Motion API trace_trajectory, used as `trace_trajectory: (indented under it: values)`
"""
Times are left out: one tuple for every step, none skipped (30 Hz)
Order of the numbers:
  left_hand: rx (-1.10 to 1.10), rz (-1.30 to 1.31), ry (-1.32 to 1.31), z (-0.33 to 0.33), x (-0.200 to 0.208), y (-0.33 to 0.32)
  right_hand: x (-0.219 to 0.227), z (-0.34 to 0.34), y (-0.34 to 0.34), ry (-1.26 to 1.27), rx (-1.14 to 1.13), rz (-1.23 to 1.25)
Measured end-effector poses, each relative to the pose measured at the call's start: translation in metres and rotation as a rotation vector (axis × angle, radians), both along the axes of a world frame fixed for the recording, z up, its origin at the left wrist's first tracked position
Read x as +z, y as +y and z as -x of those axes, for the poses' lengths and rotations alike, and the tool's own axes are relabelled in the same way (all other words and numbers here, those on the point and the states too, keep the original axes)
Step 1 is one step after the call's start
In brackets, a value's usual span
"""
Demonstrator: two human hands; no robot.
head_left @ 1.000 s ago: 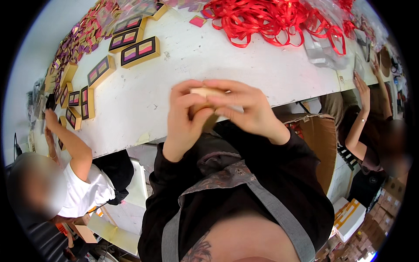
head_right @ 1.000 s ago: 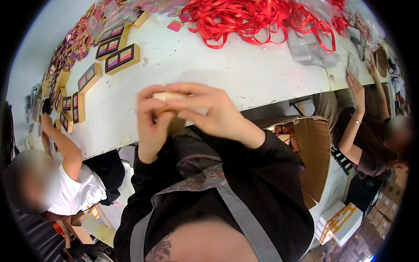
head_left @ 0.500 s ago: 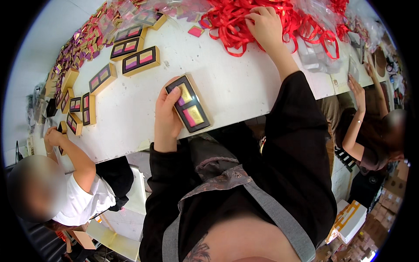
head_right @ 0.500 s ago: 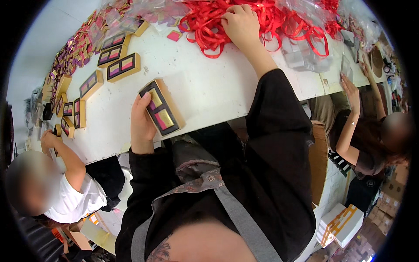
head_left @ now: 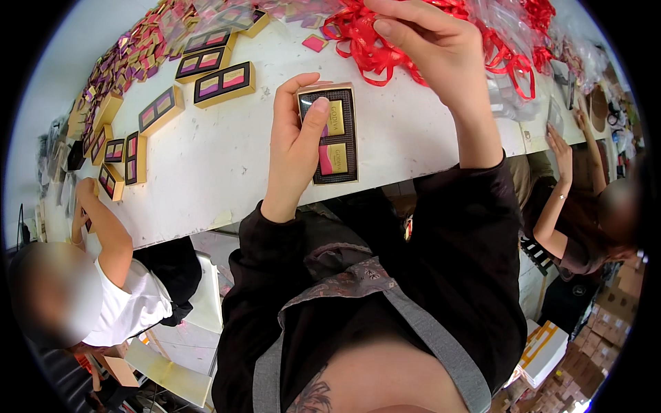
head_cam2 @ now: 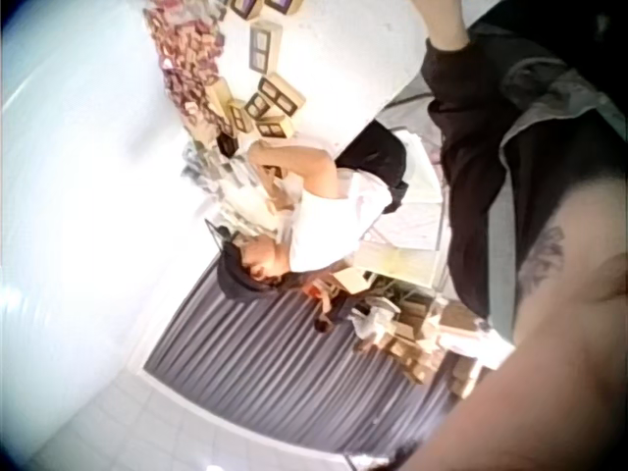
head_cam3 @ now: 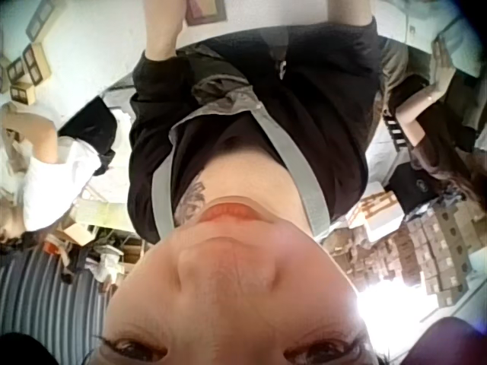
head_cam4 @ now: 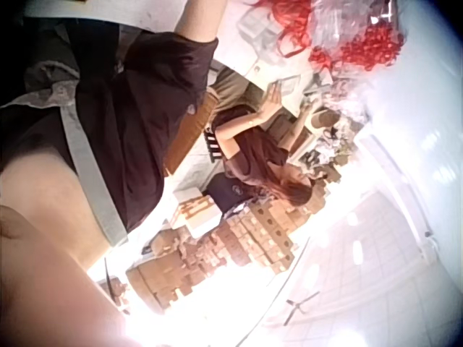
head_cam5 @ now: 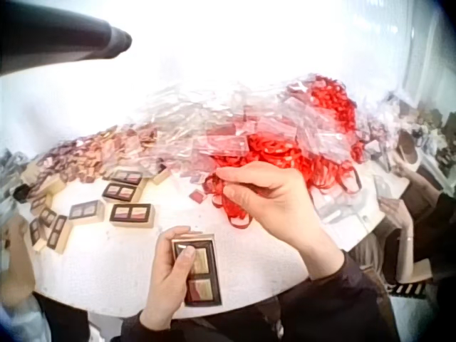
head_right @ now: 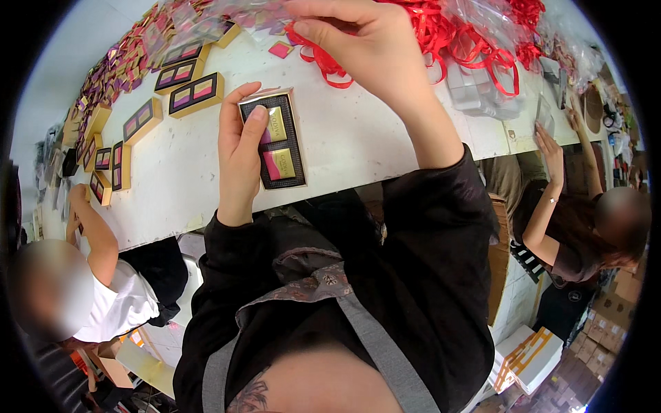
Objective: The person repeatedly picks up small rectangular boxes, wraps each with a red ribbon, and places them on the table. The person handles the boxes one at a time, tying the ribbon around each box before setting it down.
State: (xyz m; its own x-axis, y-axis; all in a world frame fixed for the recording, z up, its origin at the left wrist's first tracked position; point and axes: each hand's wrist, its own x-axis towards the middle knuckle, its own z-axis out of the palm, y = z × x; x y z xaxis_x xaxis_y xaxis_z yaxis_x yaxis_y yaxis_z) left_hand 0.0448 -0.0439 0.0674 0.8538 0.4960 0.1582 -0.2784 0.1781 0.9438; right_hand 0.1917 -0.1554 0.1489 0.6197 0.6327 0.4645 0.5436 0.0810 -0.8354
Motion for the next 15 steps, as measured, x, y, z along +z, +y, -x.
trace_trajectory:
  values:
    - [-0.004,0.018,0.001,0.002,0.000,0.000,-0.002,-0.001,-0.001,0.031,0.051,-0.059]
    - [-0.010,0.036,0.001,0.004,0.000,0.000,-0.003,-0.002,-0.003,0.062,0.101,-0.117]
    - [0.000,0.048,0.005,0.005,-0.002,0.002,0.000,0.000,-0.003,0.214,0.086,-0.083]
    - [0.008,0.061,0.006,0.005,-0.004,0.005,0.006,0.002,-0.001,0.363,0.069,-0.049]
    - [0.015,0.073,0.006,0.005,-0.006,0.006,0.008,0.006,0.002,0.372,0.062,-0.064]
    - [0.045,0.056,-0.011,0.004,-0.006,0.005,0.008,0.012,0.003,0.388,0.051,-0.079]
    - [0.081,0.044,-0.023,0.006,-0.006,0.003,0.000,0.021,0.007,0.269,0.056,-0.137]
    - [0.115,0.026,-0.033,0.007,-0.006,0.001,-0.009,0.033,0.011,0.153,0.060,-0.201]
    - [0.175,-0.022,-0.023,0.005,-0.012,-0.002,-0.017,0.046,0.014,0.057,0.027,-0.104]
    - [0.204,-0.008,-0.048,0.007,-0.016,-0.001,-0.023,0.059,0.017,0.040,0.046,-0.118]
    - [0.233,0.008,-0.078,0.007,-0.020,-0.001,-0.033,0.066,0.018,-0.007,0.010,-0.096]
    - [0.262,0.025,-0.109,0.006,-0.020,0.000,-0.043,0.071,0.018,-0.055,-0.026,-0.073]
    - [0.230,0.175,-0.196,0.009,-0.010,-0.007,-0.051,0.078,0.016,-0.156,-0.049,-0.044]
    - [0.248,0.126,-0.152,0.014,-0.010,-0.006,-0.056,0.085,0.014,-0.258,-0.073,-0.014]
    - [0.266,0.077,-0.108,0.020,-0.011,-0.002,-0.062,0.089,0.013,-0.360,-0.096,0.016]
